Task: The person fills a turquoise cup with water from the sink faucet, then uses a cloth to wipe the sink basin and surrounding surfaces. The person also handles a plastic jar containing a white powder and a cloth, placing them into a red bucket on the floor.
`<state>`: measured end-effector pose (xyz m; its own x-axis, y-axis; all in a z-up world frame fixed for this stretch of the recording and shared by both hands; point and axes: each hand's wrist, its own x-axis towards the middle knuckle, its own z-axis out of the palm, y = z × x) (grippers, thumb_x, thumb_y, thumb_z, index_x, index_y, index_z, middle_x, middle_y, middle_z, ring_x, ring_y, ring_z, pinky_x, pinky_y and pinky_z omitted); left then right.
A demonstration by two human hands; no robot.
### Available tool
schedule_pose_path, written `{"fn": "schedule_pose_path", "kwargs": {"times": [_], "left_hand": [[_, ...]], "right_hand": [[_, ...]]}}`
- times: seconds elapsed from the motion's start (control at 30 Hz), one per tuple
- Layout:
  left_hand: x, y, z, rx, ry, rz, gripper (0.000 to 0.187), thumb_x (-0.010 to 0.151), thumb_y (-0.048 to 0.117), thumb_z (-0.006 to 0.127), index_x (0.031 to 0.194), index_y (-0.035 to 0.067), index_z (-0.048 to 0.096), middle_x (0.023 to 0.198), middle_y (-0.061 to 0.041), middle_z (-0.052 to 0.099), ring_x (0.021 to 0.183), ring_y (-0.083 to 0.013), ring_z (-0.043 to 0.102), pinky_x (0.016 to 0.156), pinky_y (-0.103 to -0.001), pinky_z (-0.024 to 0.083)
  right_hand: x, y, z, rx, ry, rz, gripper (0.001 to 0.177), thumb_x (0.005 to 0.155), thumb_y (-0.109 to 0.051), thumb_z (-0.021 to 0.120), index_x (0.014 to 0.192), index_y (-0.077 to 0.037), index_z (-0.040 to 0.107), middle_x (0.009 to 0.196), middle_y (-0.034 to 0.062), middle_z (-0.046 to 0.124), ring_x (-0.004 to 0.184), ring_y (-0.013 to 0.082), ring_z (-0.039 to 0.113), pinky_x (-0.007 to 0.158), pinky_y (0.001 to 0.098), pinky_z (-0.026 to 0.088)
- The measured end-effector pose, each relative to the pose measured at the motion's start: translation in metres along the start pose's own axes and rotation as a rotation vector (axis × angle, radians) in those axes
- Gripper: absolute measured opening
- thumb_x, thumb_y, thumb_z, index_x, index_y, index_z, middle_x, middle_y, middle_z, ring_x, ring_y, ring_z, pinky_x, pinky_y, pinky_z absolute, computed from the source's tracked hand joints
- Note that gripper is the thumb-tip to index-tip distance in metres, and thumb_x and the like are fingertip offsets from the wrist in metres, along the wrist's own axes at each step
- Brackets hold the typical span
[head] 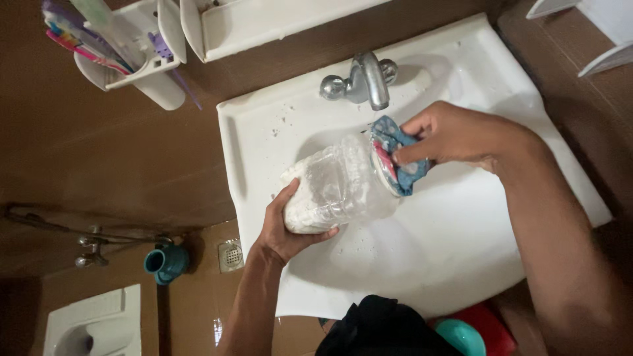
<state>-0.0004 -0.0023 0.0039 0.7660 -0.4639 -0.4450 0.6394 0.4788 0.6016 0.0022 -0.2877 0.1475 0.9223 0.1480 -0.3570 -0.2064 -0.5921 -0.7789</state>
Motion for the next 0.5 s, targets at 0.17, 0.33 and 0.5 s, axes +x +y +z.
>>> {"fn": "schedule_pose_path", "kwargs": {"times": [0.17,0.33,0.5], "left_hand": [[-0.005,-0.006,0.000,-0.015,-0.016,0.001,0.070,0.087,0.054,0.059,0.147,0.020,0.047,0.136,-0.017,0.059,0.118,-0.0359,0.061,0.083,-0.056,0.058],[0.003,-0.007,0.001,-0.004,-0.133,-0.040,0.070,0.089,0.055,0.060,0.148,0.020,0.048,0.133,-0.015,0.062,0.115,-0.0321,0.063,0.085,-0.057,0.057],[0.010,-0.010,0.005,0.124,-0.092,-0.073,0.071,0.087,0.054,0.062,0.147,0.019,0.048,0.132,-0.016,0.062,0.115,-0.0339,0.064,0.086,-0.059,0.058]], "right_hand": [[0.018,0.025,0.010,0.045,-0.120,0.028,0.030,0.085,-0.017,0.075,0.111,-0.003,0.079,0.101,0.0088,0.083,0.092,0.0162,0.075,0.085,0.0304,0.060],[0.058,0.063,0.038,-0.048,-0.214,-0.074,0.030,0.086,-0.013,0.073,0.115,-0.004,0.075,0.104,0.0099,0.080,0.094,0.0195,0.074,0.084,0.0340,0.061],[0.078,0.092,0.063,0.085,-0.248,0.040,0.034,0.086,-0.013,0.073,0.118,-0.003,0.074,0.106,0.0124,0.079,0.093,0.0210,0.072,0.083,0.0363,0.060]]}}
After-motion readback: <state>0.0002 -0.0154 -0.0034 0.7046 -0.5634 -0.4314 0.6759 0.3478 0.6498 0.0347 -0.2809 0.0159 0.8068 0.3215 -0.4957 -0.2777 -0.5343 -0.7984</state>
